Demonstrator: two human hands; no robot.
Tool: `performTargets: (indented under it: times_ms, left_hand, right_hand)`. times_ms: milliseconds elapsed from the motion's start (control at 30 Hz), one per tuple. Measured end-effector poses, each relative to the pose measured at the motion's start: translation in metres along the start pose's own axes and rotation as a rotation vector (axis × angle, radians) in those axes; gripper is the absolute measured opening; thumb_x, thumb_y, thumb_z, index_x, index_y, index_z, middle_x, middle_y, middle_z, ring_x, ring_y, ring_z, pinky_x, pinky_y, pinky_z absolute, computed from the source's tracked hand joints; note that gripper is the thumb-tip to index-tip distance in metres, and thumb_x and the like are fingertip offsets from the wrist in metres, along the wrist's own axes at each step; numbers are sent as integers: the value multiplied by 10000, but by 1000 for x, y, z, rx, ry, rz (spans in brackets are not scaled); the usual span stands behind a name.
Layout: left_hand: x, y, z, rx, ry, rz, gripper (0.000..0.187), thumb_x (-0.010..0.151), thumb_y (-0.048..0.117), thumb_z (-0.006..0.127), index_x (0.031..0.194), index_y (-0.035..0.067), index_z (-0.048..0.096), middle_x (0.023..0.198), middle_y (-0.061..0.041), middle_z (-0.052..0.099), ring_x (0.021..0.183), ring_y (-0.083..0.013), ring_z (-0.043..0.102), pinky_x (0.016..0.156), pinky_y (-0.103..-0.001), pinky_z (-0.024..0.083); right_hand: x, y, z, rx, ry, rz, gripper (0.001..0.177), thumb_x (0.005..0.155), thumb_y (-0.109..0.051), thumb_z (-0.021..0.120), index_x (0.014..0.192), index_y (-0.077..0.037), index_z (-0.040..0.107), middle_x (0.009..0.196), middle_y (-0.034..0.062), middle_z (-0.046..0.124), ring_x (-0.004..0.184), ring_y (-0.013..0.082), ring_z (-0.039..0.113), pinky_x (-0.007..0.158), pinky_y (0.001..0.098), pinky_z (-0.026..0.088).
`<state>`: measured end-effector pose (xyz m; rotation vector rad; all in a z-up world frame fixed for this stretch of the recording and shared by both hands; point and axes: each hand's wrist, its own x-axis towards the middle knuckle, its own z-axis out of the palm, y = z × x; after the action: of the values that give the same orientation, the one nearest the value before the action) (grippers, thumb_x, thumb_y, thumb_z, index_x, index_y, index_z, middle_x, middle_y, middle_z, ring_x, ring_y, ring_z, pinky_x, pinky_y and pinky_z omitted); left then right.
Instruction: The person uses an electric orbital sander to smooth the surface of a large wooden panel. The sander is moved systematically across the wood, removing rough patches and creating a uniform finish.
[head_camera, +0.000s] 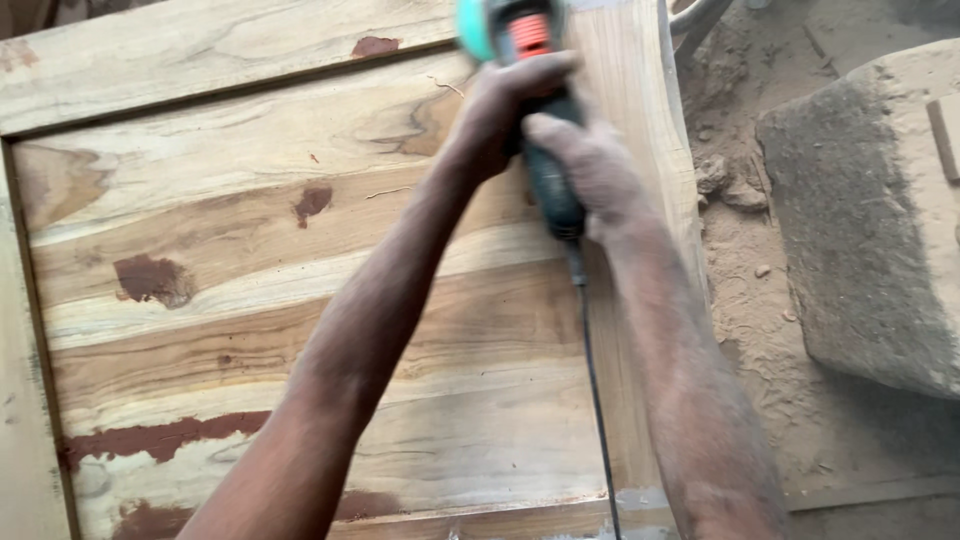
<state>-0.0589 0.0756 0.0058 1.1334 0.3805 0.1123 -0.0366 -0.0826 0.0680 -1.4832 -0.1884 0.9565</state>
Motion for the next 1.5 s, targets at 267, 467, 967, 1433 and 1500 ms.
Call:
performTargets:
  times_ms: [267, 467, 967, 1433, 1500]
  left_hand:
    - [-14, 8, -49, -186, 169, 19, 407, 841, 307, 803, 1090, 1, 705, 949, -77, 703, 867, -189, 687, 769, -348, 585]
    - [32, -14, 36, -240, -52, 16, 454, 761, 262, 861, 1094, 17, 672, 969, -78, 687, 864, -196, 682, 767, -342, 599]
    - [52, 1, 32, -216, 41, -131, 530, 739, 325, 878, 1093, 5, 647, 947, -99, 686, 775, -172, 685, 681, -333, 598]
    - [-35, 33, -207, -359, 333, 182, 313, 895, 252, 726, 1143, 62, 735, 1075, -57, 728, 998, -169, 694, 919, -337, 563]
    - [-48, 41, -216, -409, 354, 164, 272, 903, 272, 757, 1073, 69, 701, 963, -72, 698, 877, -194, 692, 829, -371, 573]
  right_hand:
    - [29, 9, 38, 56, -222, -237, 722, 880, -265, 688, 1533, -66, 454, 1364, 102, 608, 1216, 178, 611, 1005, 304, 514]
    - [20, 17, -42, -6, 98, -90, 638, 889, -287, 685, 1471, -62, 552, 1157, 71, 669, 961, 161, 645, 786, 314, 538]
    - [64, 18, -35, 162, 76, -85, 539, 958, -249, 675, 1444, -51, 553, 1034, 131, 668, 724, 219, 671, 574, 355, 560]
    - [108, 18, 183, 57, -436, -242, 776, 878, -242, 729, 1562, -64, 410, 1353, 113, 604, 1189, 197, 615, 952, 316, 544]
    - [112, 20, 193, 38, -441, -227, 796, 858, -251, 743, 1555, -65, 407, 1350, 124, 613, 1192, 206, 616, 956, 328, 546]
